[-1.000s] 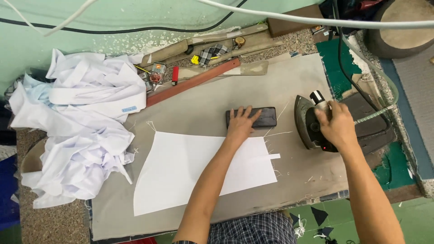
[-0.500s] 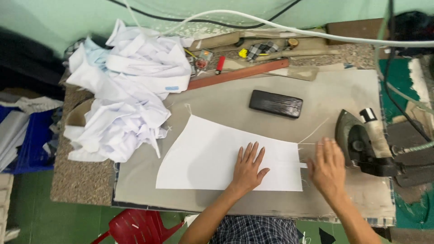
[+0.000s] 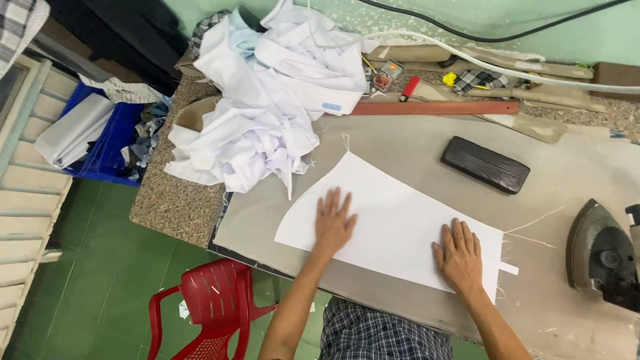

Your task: The person irons a white fabric piece on a work table using a steam iron and a black rectangular pressing block. They repeatedly move the iron over the fabric while holding the block in place with the other hand. The person occasionally adjusts the fabric's position on the table.

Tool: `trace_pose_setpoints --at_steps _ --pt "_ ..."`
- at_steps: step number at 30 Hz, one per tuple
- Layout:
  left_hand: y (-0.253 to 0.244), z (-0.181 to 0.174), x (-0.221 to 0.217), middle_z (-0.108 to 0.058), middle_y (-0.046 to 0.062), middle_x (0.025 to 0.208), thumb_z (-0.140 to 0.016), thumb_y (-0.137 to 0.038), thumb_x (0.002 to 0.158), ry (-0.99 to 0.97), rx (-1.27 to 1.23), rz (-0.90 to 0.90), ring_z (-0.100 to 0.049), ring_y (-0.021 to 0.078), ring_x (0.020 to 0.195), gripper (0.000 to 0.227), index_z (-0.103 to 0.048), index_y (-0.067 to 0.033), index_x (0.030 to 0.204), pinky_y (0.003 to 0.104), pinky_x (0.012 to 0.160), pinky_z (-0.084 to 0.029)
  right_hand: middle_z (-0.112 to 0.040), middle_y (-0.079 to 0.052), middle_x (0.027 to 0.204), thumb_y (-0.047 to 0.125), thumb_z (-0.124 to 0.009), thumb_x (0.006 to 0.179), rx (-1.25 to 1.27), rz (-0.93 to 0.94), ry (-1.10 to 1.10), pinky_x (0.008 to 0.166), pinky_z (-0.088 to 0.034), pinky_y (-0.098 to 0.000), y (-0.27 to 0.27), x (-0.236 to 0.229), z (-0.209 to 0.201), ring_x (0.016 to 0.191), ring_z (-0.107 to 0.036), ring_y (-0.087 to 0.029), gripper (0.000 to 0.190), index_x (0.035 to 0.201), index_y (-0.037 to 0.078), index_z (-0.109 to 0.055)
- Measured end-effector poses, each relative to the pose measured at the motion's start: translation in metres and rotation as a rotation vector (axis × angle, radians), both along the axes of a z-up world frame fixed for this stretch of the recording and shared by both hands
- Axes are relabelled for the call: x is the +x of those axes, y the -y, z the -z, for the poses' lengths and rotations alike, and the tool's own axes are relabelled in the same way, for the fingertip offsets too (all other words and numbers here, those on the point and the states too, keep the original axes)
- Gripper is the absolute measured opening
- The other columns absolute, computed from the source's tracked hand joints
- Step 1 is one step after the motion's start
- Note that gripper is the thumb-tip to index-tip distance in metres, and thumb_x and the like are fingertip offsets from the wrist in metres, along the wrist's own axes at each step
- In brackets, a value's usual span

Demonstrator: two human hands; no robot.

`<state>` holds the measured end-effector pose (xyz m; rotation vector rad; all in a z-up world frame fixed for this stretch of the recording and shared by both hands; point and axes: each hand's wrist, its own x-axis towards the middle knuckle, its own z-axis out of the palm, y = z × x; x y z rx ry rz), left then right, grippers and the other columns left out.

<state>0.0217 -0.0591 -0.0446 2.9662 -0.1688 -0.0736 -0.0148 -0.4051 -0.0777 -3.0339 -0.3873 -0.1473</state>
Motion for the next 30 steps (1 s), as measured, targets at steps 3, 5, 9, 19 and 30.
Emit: trace_pose_setpoints --at_steps 3,5,9,19,30 --pt "-0.090 0.008 -0.009 -0.046 0.023 0.153 -0.046 -0.045 0.102 0.202 0.093 -0.177 -0.038 0.0401 0.146 0.058 -0.047 -0.0137 0.151 0.060 0.116 -0.027 -0.044 -0.010 0.163 0.051 -0.038 0.103 -0.006 0.008 0.013 0.126 -0.029 -0.0449 0.000 -0.001 0.000 0.154 -0.037 -0.028 0.059 0.148 0.016 -0.052" --pt "-0.135 0.003 -0.020 -0.054 0.020 0.148 -0.044 -0.045 0.103 0.354 0.196 -0.249 -0.043 0.0377 0.143 0.055 -0.051 -0.0133 0.148 0.058 0.112 -0.035 -0.050 -0.018 0.159 0.047 -0.042 0.101 0.090 -0.042 0.125 0.122 -0.037 -0.0490 0.000 0.000 -0.002 0.149 -0.046 -0.035 0.060 0.144 0.007 -0.058" --pt "-0.170 -0.016 -0.039 -0.016 0.013 0.168 -0.012 -0.054 0.103 -0.043 0.050 -0.484 -0.011 0.0341 0.155 0.069 -0.021 -0.0190 0.161 0.054 0.123 -0.005 -0.051 -0.017 0.158 0.047 -0.043 0.100 0.071 -0.028 0.127 0.123 -0.036 -0.0481 -0.001 -0.001 -0.001 0.150 -0.046 -0.034 0.060 0.144 0.008 -0.058" --pt "-0.114 -0.016 -0.042 -0.063 0.024 0.136 -0.052 -0.011 0.105 0.846 -0.028 -0.353 -0.056 0.0424 0.132 0.027 -0.071 0.0043 0.117 0.059 0.117 -0.035 -0.055 -0.024 0.149 0.035 -0.058 0.097 0.152 -0.064 0.239 0.113 -0.045 -0.0504 0.022 0.001 -0.035 0.140 -0.052 -0.040 0.053 0.138 0.001 -0.055" --pt "0.192 -0.016 0.105 -0.038 0.025 0.153 -0.066 -0.036 0.094 0.320 -0.194 0.315 -0.034 0.0435 0.144 0.064 -0.047 -0.0050 0.146 0.063 0.117 -0.026 -0.070 -0.015 0.148 0.065 -0.064 0.083 -0.553 0.336 0.444 0.118 -0.049 -0.0438 0.209 -0.027 -0.129 0.139 -0.066 -0.030 0.080 0.137 0.007 -0.072"
